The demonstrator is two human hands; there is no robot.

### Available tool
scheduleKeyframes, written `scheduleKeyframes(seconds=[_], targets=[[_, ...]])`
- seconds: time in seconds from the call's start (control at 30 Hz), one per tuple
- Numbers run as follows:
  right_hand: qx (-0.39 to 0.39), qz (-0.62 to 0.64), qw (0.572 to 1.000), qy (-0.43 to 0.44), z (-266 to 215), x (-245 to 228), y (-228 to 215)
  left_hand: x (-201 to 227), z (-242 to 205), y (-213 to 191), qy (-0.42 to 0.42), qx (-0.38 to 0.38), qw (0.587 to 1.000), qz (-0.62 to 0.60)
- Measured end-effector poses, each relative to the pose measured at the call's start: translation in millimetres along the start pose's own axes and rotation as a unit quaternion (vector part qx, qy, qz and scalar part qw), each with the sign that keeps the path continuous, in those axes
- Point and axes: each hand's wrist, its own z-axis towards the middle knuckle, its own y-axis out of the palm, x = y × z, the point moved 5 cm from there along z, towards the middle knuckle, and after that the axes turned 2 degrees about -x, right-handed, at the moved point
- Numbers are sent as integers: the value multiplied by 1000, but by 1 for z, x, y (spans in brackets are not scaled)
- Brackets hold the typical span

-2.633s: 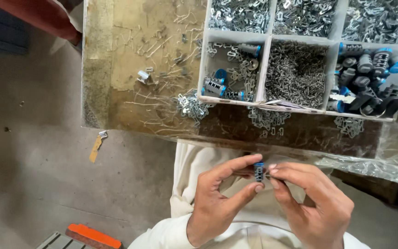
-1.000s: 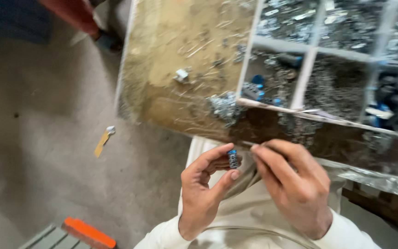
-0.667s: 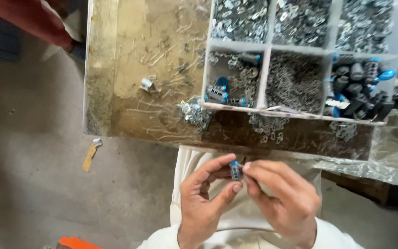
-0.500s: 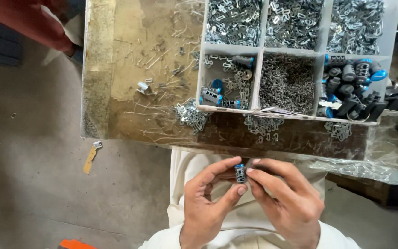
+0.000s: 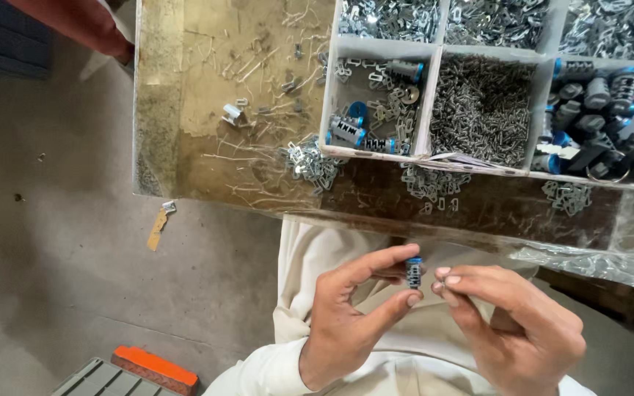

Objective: The person assembles small cylindrical key components by hand, inserting metal pieces into blue and silver bodies and placing them into a compartmentalized tray. The person repeatedly picks up parts from the tray and table, aligns them, and secures them together.

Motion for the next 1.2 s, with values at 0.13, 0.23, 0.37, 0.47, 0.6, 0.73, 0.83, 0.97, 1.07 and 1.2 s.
scheduleKeyframes(seconds=[0.13, 0.23, 0.37, 0.47, 0.6, 0.73, 0.83, 0.97, 1.07, 1.2], targets=[[-38, -4, 999, -35, 1, -8, 6, 2, -1, 2, 7, -16, 999, 31], [-16, -69, 996, -49, 4, -15, 5, 5, 2, 4, 12, -20, 999, 40], [-8, -129, 991, -47, -7, -18, 1, 4, 3, 7, 1, -22, 1000, 5], [14, -131, 991, -31, -13, -4, -9, -3, 4, 7, -22, -21, 1000, -3], [87, -231, 966, -77, -9, 11, -42, -13, 4, 9, -45, -17, 999, 3], [149, -306, 938, -60, 5, 16, -63, -21, 9, 16, -59, -1, 998, -32], [149, -336, 929, -51, 12, 16, -63, -26, 11, 21, -68, -12, 997, -33], [120, -368, 918, -81, 17, 13, -56, -29, 10, 25, -82, -22, 996, -19], [110, -335, 933, -64, 17, 12, -58, -26, 11, 25, -84, -16, 996, -18], [82, -356, 928, -74, 16, 14, -64, -23, 14, 29, -71, -25, 996, -42]])
